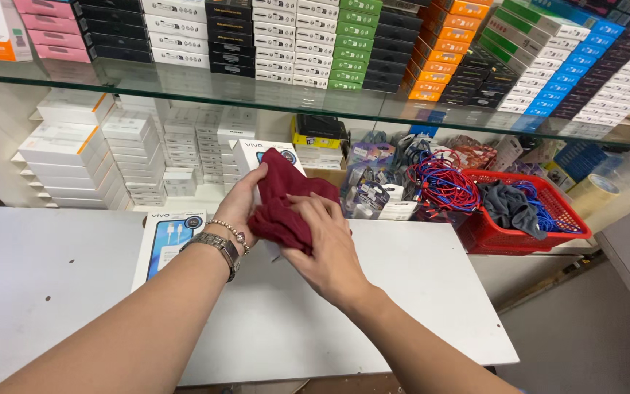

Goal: The person wipes the surfaces of several boxed electronics and packaged chargers with a red cloth. They handle each item one at a time, wiping all sides, then place the items back on the counter or into a cardboard box.

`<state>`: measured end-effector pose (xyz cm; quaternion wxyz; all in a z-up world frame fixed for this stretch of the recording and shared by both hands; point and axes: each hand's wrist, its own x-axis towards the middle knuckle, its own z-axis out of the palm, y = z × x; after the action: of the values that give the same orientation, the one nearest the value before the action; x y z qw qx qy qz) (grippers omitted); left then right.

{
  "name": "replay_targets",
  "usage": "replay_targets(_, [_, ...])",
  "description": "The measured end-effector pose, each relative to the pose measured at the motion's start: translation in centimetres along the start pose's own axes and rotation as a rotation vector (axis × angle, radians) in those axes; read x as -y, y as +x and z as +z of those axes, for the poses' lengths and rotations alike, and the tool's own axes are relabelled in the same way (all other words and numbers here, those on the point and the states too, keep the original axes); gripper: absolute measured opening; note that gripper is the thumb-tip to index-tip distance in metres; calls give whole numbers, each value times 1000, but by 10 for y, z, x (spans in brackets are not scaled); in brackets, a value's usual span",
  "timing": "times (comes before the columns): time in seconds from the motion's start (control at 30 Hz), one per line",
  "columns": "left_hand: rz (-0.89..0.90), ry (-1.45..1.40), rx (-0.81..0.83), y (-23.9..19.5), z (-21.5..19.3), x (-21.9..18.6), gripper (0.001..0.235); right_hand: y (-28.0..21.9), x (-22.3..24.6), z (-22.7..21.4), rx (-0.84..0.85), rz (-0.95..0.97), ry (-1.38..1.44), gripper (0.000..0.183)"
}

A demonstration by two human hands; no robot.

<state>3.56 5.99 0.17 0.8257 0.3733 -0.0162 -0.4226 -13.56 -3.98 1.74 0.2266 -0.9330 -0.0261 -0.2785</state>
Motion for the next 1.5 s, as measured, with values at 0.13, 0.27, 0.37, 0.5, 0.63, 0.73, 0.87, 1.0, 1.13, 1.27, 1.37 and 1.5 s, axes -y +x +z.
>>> replay_targets(0.13, [105, 57, -71, 0, 11, 4, 53, -33, -26, -21, 8, 152, 16, 53])
replay_targets(0.27, [184, 224, -19, -12, 21, 10, 55, -17, -51, -32, -253, 678, 712, 45])
replay_targets(0.37, [91, 294, 23, -12, 41, 29, 56, 7, -64, -24, -250, 447, 627, 42])
replay_targets(0.5, [70, 396, 82, -13, 43, 31, 59, 16, -76, -16, -255, 354, 380, 47])
replay_targets(0.63, [278, 838, 24, -11, 33, 29, 60, 22, -90, -45, -535, 579, 811, 47])
replay_targets(0.73, [471, 1202, -83, -6, 31, 36, 61, 44, -87, -54, -468, 673, 1108, 46])
replay_targets(0.87, [843, 1332, -95, -3, 41, 47, 69, 56, -77, -32, -199, 581, 967, 47])
replay_targets(1.0, [547, 1303, -30, -8, 49, 39, 63, 50, -96, -38, -294, 588, 1054, 48])
replay_targets(1.13, [301, 1014, 154, -11, 55, 24, 66, 34, -104, -55, -344, 812, 1283, 47])
replay_targets(1.27, [37, 600, 202, 4, 62, 14, 66, 17, -83, -58, -160, 870, 1653, 62])
replay_targets(1.37, [117, 441, 62, 18, 60, 9, 61, 8, -60, -50, -36, 934, 1580, 66])
replay_targets(1.5, [318, 869, -275, 28, 60, 21, 70, 2, -44, -47, -37, 898, 1230, 69])
